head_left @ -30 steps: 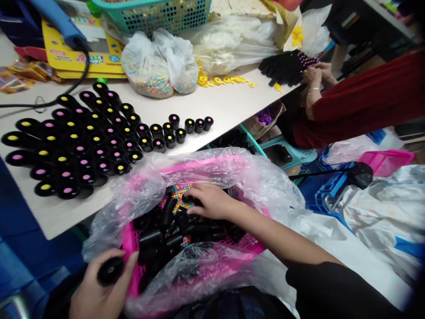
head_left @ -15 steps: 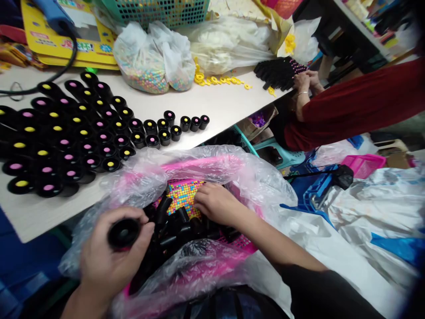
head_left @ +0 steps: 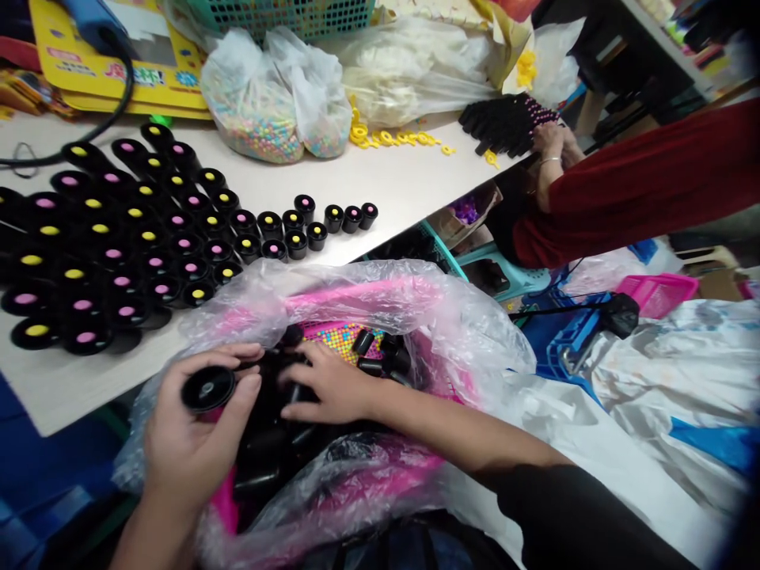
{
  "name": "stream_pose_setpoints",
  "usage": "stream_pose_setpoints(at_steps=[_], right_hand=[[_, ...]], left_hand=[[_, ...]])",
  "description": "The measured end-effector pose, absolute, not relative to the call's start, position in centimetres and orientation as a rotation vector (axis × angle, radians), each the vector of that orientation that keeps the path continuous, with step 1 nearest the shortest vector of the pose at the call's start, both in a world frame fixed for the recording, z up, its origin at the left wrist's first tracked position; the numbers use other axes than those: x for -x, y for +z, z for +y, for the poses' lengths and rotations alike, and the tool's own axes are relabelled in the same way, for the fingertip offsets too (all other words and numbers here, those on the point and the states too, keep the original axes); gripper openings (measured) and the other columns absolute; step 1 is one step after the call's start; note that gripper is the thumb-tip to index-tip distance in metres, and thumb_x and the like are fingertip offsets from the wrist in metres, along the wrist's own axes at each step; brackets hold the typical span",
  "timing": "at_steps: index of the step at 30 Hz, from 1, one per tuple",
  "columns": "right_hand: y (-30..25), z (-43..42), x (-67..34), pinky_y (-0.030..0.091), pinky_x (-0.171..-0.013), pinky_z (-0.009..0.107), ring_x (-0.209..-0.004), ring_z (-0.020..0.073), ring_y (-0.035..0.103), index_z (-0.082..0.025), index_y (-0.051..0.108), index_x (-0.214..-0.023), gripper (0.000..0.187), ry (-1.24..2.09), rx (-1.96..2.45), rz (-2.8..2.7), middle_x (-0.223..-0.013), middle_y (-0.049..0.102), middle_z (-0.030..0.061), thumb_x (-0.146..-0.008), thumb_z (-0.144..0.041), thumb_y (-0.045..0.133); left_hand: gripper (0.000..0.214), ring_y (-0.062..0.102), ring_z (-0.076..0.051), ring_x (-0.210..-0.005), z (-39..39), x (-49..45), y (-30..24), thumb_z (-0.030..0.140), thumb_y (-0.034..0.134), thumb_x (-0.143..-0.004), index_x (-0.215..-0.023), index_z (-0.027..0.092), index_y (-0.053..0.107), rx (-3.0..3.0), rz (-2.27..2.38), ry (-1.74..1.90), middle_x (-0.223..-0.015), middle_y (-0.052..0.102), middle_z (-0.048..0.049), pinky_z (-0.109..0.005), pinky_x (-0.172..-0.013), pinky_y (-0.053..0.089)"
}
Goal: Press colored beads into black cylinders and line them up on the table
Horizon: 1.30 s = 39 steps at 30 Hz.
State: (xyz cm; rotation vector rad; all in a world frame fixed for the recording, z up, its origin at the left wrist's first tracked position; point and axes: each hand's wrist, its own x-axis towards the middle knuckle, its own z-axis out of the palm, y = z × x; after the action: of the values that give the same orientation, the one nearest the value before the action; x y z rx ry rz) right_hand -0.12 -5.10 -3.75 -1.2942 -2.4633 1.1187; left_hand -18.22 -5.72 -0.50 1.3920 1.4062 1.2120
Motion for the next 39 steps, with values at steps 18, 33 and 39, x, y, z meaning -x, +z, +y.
stream_pose_setpoints(at_steps=[18, 33, 39], right_hand=[[-2.3, -6.2, -2.0, 0.029, -0.1, 0.045, -0.125, 0.0299, 0.036, -0.021, 0.063, -0.112, 0.035, 0.772, 0.929, -2.938, -0.139, 0.046, 0.0087, -0.089, -0.045, 0.054], [-2.4, -9.1, -2.5, 0.026, -0.107, 0.045, -0.13, 0.0264, 0.034, -0.023, 0.064, -0.111, 0.025, 0.629, 0.834, -3.02, -0.143, 0.043, 0.0036, -0.095, -0.029, 0.046], [-1.5, -9.0, -6.2, 0.026, -0.106, 0.047, -0.127, 0.0283, 0.038, -0.018, 0.067, -0.099, 0.018, 0.462, 1.257, -2.997, -0.133, 0.053, 0.0065, -0.09, -0.021, 0.051]], left_hand=[[0.022, 0.066, -0.017, -0.087, -5.8, 18.8, -1.0, 0.015, 0.066, -0.076, -0.091, 0.022, 0.053, -1.355, 1.351, 1.267, -0.093, 0.066, -0.002, -0.034, -0.087, 0.052], [0.019, 0.065, -0.018, -0.095, -6.1, 19.0, -0.5, 0.018, 0.065, -0.078, -0.092, 0.021, 0.052, -1.439, 1.355, 1.103, -0.097, 0.067, -0.0032, -0.037, -0.091, 0.05], [0.019, 0.066, -0.021, -0.096, -7.4, 20.9, 0.4, 0.032, 0.06, -0.081, -0.098, 0.025, 0.055, -1.753, 1.398, 0.64, -0.103, 0.069, -0.0025, -0.036, -0.087, 0.051]])
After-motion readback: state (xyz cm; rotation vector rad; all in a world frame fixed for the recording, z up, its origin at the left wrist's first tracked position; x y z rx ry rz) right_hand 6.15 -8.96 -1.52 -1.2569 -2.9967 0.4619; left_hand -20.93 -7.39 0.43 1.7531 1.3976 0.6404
